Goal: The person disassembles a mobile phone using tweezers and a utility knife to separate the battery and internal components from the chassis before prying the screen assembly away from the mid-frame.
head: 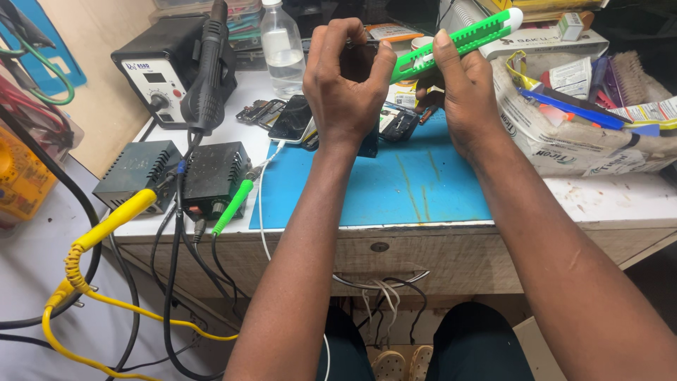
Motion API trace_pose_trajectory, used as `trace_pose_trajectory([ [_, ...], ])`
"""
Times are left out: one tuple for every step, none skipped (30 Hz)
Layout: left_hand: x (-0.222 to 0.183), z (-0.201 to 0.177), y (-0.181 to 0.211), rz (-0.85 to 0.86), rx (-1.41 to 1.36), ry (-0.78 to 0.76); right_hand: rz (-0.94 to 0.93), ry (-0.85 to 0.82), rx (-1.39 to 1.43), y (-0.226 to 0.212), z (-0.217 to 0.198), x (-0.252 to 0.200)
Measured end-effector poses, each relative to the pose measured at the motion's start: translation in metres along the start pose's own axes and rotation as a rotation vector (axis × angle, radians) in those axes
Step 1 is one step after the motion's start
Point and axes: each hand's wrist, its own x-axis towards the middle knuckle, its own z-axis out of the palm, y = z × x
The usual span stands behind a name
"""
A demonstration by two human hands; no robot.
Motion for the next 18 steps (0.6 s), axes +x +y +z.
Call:
trace_pose_trajectory([
  [0.0,0.0,0.0,0.0,0.0,0.001,0.004,0.0,0.0,0.0,0.0,0.0],
  [0.0,0.0,0.001,0.002,-0.002,0.003,0.005,0.001,-0.001,0.0,0.0,0.0],
  [0.001,0.0,0.001,0.003,-0.003,0.006,0.007,0.001,-0.003,0.0,0.0,0.001],
  [0.0,0.0,0.002,-0.007,0.005,0.006,-0.005,0.0,-0.006,0.001,0.0,0.0],
  [0.0,-0.001,0.003,-0.018,0.013,0.006,-0.018,-0.001,-0.01,0.001,-0.001,-0.001],
  [0.001,0.0,0.004,-0.026,0.02,0.007,-0.032,-0.001,-0.014,0.0,-0.002,-0.001],
  [0.0,0.0,0.005,-0.023,0.021,0.015,-0.069,-0.014,-0.057,-0.001,-0.002,-0.004],
  [0.0,0.0,0.006,-0.017,0.024,0.025,-0.108,-0.028,-0.098,-0.001,-0.002,-0.005],
  [0.002,0.0,0.007,-0.011,0.027,0.034,-0.147,-0.042,-0.139,-0.002,-0.001,-0.007],
  [0.002,0.0,0.007,-0.014,0.023,0.035,-0.156,-0.055,-0.137,-0.002,-0.001,-0.01],
  [0.002,0.001,0.007,-0.017,0.019,0.036,-0.165,-0.068,-0.135,-0.002,-0.002,-0.012],
  [0.0,0.001,0.007,-0.024,0.014,0.037,-0.17,-0.081,-0.135,-0.001,-0.003,-0.015],
  [-0.001,0.001,0.006,-0.027,0.004,0.034,-0.161,-0.084,-0.115,-0.001,-0.004,-0.017],
  [-0.001,0.0,0.005,-0.032,-0.004,0.031,-0.151,-0.087,-0.093,-0.001,-0.005,-0.018],
  [-0.002,-0.001,0.005,-0.037,-0.013,0.028,-0.14,-0.09,-0.071,0.0,-0.005,-0.019],
  [-0.002,-0.001,0.006,-0.024,-0.004,0.036,-0.113,-0.085,-0.073,-0.001,-0.005,-0.017],
  [-0.002,-0.002,0.007,-0.011,0.004,0.044,-0.085,-0.081,-0.075,-0.003,-0.005,-0.015],
  [-0.003,-0.003,0.008,0.001,0.014,0.05,-0.057,-0.076,-0.075,-0.004,-0.004,-0.014],
])
